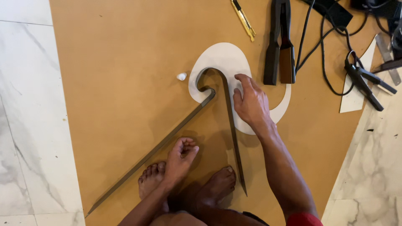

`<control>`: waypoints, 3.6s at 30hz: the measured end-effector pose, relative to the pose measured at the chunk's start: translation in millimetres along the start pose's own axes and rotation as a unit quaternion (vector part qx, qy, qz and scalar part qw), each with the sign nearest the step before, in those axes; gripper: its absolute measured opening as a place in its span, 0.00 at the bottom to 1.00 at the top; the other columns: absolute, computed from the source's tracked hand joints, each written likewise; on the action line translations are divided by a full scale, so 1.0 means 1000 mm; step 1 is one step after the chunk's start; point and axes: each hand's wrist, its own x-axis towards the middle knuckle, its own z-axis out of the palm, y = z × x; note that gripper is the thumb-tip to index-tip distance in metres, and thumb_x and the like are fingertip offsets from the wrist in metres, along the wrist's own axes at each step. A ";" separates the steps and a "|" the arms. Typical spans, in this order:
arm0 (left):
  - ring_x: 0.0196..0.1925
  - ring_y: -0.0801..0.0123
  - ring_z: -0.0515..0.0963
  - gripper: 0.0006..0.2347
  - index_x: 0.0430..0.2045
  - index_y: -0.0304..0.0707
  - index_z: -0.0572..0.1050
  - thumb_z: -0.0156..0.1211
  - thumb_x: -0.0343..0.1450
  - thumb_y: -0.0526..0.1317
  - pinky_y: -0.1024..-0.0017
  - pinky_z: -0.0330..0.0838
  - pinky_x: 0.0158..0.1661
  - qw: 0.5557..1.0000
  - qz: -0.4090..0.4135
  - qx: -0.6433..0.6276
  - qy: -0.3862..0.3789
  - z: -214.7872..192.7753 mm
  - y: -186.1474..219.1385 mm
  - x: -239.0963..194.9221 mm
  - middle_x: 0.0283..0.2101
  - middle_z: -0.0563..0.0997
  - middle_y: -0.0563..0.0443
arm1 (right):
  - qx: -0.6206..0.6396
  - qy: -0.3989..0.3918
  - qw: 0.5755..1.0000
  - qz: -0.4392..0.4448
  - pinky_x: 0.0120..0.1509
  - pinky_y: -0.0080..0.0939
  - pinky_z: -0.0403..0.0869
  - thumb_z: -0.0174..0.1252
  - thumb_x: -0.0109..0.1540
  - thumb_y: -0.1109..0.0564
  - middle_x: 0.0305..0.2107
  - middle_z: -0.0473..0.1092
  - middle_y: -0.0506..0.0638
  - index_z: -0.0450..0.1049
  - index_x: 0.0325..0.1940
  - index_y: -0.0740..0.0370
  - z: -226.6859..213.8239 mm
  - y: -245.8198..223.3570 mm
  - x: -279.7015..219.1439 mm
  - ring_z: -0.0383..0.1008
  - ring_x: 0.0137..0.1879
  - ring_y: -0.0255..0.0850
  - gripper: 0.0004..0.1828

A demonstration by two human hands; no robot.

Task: The person uses a heat gun to warm a long metal strip and bends it to fit a white curved template on the floor. They repeatedly apply heat, press the metal into the curve, and adjust the strip's position to match the template's shape.

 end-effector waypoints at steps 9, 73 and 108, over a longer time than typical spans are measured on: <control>0.37 0.55 0.85 0.07 0.39 0.38 0.78 0.66 0.69 0.36 0.63 0.80 0.38 0.958 0.216 0.183 0.047 -0.002 0.028 -0.001 0.33 0.82 0.45 | 0.052 -0.033 0.993 0.098 0.55 0.60 0.78 0.53 0.68 0.52 0.52 0.76 0.59 0.77 0.57 0.54 0.001 0.003 -0.036 0.77 0.54 0.65 0.15; 0.36 0.56 0.81 0.09 0.40 0.44 0.77 0.61 0.69 0.41 0.57 0.70 0.36 0.728 0.374 0.551 0.165 -0.014 0.042 0.053 0.34 0.83 0.51 | -0.237 -0.024 0.944 0.231 0.49 0.68 0.72 0.58 0.61 0.42 0.42 0.75 0.65 0.60 0.59 0.60 -0.065 0.057 0.157 0.74 0.51 0.68 0.30; 0.36 0.52 0.85 0.09 0.37 0.46 0.83 0.67 0.65 0.37 0.59 0.76 0.34 0.736 0.369 0.526 0.213 -0.041 0.063 0.105 0.34 0.84 0.47 | -0.060 -0.122 0.982 0.133 0.46 0.65 0.78 0.51 0.63 0.43 0.40 0.78 0.55 0.73 0.60 0.52 0.059 -0.006 -0.047 0.80 0.43 0.62 0.24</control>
